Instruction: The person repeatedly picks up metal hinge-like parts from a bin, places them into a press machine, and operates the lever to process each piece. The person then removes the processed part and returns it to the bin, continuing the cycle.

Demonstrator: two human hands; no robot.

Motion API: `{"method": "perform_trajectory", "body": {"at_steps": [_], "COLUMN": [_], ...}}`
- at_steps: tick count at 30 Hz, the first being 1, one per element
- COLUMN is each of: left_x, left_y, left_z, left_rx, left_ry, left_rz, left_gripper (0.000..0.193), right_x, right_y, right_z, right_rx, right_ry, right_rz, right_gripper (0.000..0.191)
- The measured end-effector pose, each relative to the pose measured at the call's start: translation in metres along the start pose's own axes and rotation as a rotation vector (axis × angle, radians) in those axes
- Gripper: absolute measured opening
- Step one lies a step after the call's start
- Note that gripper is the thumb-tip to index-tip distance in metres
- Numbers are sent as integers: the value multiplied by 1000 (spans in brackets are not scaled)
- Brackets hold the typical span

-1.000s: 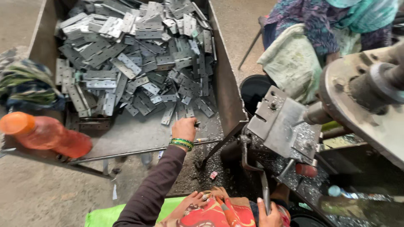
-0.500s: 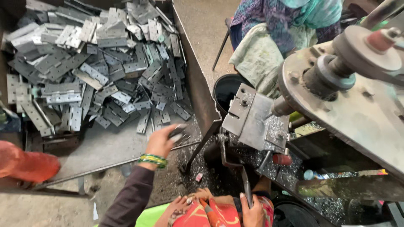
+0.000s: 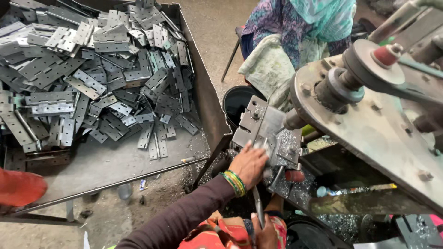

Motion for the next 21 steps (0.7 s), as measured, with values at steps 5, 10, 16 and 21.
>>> {"method": "perform_trajectory", "body": {"at_steps": [5,10,16,21], "left_x": [14,34,36,30], "left_y": [5,8,17,24], "left_z": [11,3,9,11], "left_rx": [1,-15,46,3], "left_ry": [-146,-220,-198,-177], "left_rz": [259,325,212,138], "left_gripper": [43,40,54,58], "right_x": [1,-5,-5,1], "right_y": [-42,-89,-58,-1], "right_z": [65,131,87,36], "right_rx": [-531,-453,-356,-223], "right_ry": [-154,-109,-17,-297], "right_rz": [176,153,62,-166], "right_gripper": [55,53,53,64]}}
Point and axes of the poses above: each hand's wrist, its own x-axis towards the middle knuckle, its own y-axis out of the palm, z = x × y, the point moved 3 cm from there along x, towards the middle knuckle, and after that the axes turned 8 degrees about x, right-handed, at the moved point
